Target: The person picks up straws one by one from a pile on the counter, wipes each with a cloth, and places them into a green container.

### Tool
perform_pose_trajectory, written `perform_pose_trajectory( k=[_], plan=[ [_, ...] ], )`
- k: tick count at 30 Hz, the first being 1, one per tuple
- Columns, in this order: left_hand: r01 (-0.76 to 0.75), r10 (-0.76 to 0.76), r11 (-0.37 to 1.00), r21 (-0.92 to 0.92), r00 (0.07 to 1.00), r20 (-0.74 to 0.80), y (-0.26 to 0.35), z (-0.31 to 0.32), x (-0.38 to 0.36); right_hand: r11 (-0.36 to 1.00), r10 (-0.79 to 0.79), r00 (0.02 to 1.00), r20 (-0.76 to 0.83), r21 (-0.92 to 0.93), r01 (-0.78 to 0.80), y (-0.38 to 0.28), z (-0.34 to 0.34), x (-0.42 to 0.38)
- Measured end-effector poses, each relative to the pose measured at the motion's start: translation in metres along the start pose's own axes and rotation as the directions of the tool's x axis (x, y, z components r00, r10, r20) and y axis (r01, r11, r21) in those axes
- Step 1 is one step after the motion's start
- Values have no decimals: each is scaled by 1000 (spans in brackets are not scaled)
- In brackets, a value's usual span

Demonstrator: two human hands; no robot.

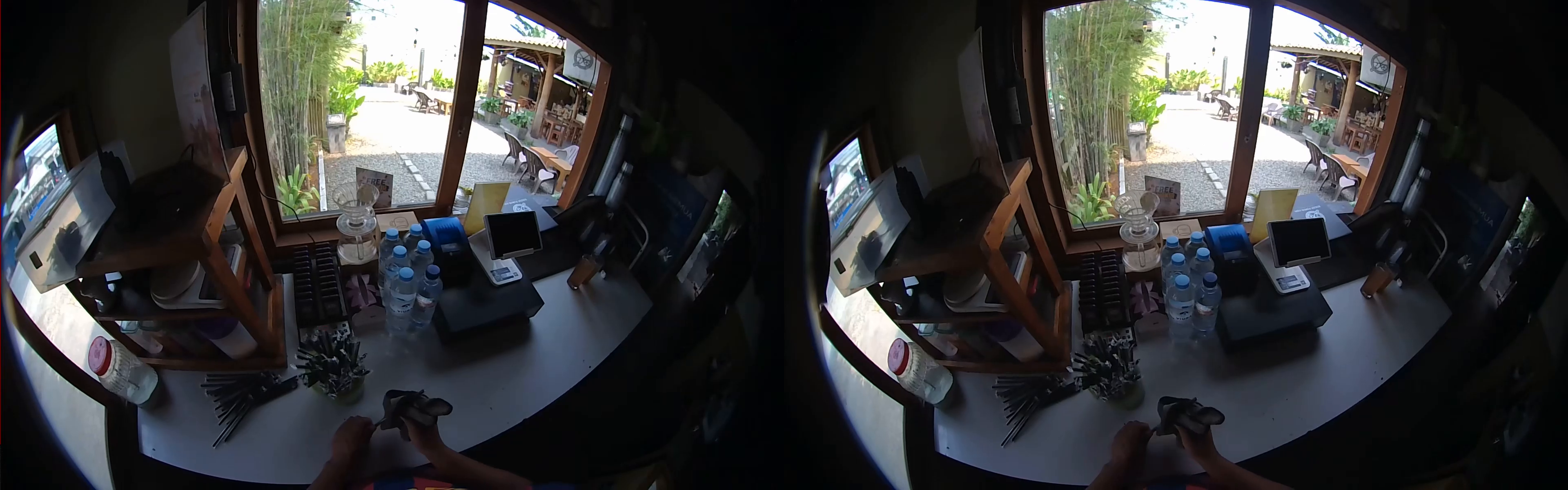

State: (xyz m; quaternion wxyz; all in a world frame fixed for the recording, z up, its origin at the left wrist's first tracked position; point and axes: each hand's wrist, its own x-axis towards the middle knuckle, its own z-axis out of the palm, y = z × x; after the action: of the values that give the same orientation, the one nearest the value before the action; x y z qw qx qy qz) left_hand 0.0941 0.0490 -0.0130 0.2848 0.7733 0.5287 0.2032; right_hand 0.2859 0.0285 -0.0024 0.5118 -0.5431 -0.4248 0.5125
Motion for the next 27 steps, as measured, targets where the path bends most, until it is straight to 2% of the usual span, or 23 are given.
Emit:
perform_pose_trajectory(
  k=[2, 3, 5, 6, 8, 11, 14, 15, 16, 18, 19, 20, 23, 25, 26, 27],
  plan=[
    [12, -13, 999, 40, 1000, 28, -2, 3, 2, 994, -17, 1000, 1, 107, 17, 13, -6, 8],
    [16, -18, 998, 61, 999, 39, -2, 5, 5, 999, -52, 997, 64, 6, 51, 30, -10, 11],
    [66, -90, 984, 165, 986, 142, 16, -11, 6, 947, -262, 945, 196, -139, 291, 62, -10, 13],
    [88, -131, 972, 218, 973, 191, 22, -17, 7, 927, -284, 926, 249, -175, 331, 55, -7, 8],
    [126, -144, 977, 172, 984, 101, 11, -6, 4, 961, -236, 943, 236, -87, 262, 33, 1, -4],
    [164, -163, 986, 25, 986, -31, -27, 32, -9, 742, -538, 762, 361, -227, 631, 17, 2, 7],
    [163, -187, 974, -156, 971, -151, -80, 81, -23, 905, -423, 823, 378, 138, 402, 4, 7, 15],
    [151, -193, 965, -214, 962, -191, -84, 80, -21, 958, -250, 873, 419, 234, 162, -1, 8, 17],
    [147, -187, 967, -210, 965, -184, -87, 79, -18, 946, -78, 875, 478, 312, -87, -7, 9, 18],
    [138, -175, 969, -203, 969, -175, -88, 69, -16, 957, -60, 835, 547, 269, -108, -16, 11, 26],
    [136, -172, 969, -208, 970, -170, -81, 64, -18, 980, -193, 806, 560, 158, 125, -19, 9, 28],
    [134, -170, 968, -213, 972, -164, -73, 59, -21, 934, -312, 747, 588, 47, 353, -23, 7, 29],
    [83, -127, 969, -231, 975, -184, -52, 41, -26, 980, -197, 732, 652, 127, 152, -42, 7, 29],
    [-8, -53, 970, -241, 967, -248, -34, 22, -27, 915, -294, 656, 695, 8, 402, -38, 8, 38],
    [26, -97, 963, -267, 962, -256, -15, 7, -31, 853, -333, 607, 721, -44, 520, -36, 8, 42],
    [60, -141, 954, -292, 955, -262, 9, -11, -36, 838, -316, 594, 740, -75, 540, -34, 9, 44]
  ],
)
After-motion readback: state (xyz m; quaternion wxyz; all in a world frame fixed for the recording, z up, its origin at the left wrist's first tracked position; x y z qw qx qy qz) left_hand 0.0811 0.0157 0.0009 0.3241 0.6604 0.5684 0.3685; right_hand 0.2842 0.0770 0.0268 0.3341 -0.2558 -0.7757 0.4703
